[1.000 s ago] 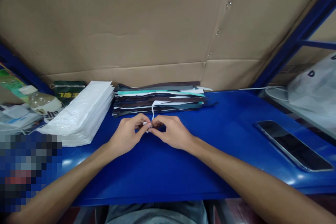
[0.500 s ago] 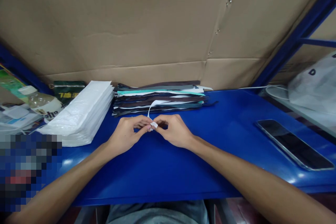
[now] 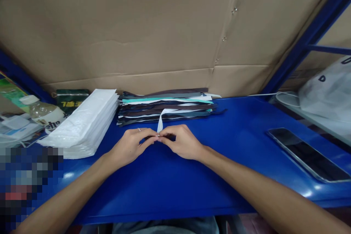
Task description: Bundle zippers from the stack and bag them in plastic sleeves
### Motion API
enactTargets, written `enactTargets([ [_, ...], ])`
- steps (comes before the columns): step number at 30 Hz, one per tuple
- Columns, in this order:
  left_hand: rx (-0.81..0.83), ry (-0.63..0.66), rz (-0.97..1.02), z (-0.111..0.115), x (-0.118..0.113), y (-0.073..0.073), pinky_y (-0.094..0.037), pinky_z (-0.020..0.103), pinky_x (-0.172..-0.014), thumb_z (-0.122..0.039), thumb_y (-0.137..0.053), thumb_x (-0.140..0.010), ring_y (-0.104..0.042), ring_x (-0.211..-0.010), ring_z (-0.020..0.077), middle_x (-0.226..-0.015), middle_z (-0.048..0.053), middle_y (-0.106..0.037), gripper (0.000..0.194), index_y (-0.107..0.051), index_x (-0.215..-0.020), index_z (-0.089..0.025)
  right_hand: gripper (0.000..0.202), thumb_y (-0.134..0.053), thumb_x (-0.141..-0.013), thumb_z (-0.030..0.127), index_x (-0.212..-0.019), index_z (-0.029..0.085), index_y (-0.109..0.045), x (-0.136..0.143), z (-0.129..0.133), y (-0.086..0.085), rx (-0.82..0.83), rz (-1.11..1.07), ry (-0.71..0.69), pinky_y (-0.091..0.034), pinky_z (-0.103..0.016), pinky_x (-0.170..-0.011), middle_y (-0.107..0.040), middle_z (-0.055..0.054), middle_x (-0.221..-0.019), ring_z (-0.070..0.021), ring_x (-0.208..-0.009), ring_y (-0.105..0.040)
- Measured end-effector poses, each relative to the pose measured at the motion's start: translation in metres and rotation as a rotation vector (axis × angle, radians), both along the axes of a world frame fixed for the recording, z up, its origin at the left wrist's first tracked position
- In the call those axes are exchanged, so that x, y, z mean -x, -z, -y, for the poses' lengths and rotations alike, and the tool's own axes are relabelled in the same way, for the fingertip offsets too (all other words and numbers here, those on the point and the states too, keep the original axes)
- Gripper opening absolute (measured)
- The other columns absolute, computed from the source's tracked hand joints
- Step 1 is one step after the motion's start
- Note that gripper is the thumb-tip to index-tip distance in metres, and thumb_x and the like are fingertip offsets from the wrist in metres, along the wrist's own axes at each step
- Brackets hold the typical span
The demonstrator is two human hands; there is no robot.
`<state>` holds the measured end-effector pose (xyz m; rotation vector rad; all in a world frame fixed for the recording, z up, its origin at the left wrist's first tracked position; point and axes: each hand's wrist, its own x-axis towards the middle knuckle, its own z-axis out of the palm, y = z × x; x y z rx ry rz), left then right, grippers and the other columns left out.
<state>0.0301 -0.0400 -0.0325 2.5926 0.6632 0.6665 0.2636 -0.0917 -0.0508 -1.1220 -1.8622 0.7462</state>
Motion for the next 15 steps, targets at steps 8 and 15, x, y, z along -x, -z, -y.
enactTargets([
  [8, 0.057, -0.132, 0.139, 0.005, -0.003, -0.014, -0.05, 0.021, -0.066, -0.027, -0.06, -0.106, -0.073, -0.075, 0.0105, -0.09, -0.005, -0.079, 0.015, -0.075, -0.104, -0.024, 0.015, -0.048, -0.108, 0.027, -0.098, 0.023, -0.058, -0.001, -0.004, -0.007, -0.182, 0.254, 0.014, -0.048, -0.031, -0.078, -0.068, -0.003, -0.097, -0.018, -0.083, -0.062],
  [15, -0.177, -0.511, -0.003, -0.016, 0.017, -0.031, -0.051, 0.028, -0.072, -0.033, -0.058, -0.106, -0.075, -0.076, 0.0182, -0.082, -0.001, -0.078, 0.016, -0.071, -0.106, -0.023, 0.017, -0.043, -0.107, 0.021, -0.096, 0.02, -0.055, -0.086, -0.038, -0.018, -0.366, 0.698, 0.337, -0.047, -0.042, -0.094, -0.063, -0.014, -0.108, -0.0286, -0.106, -0.06],
])
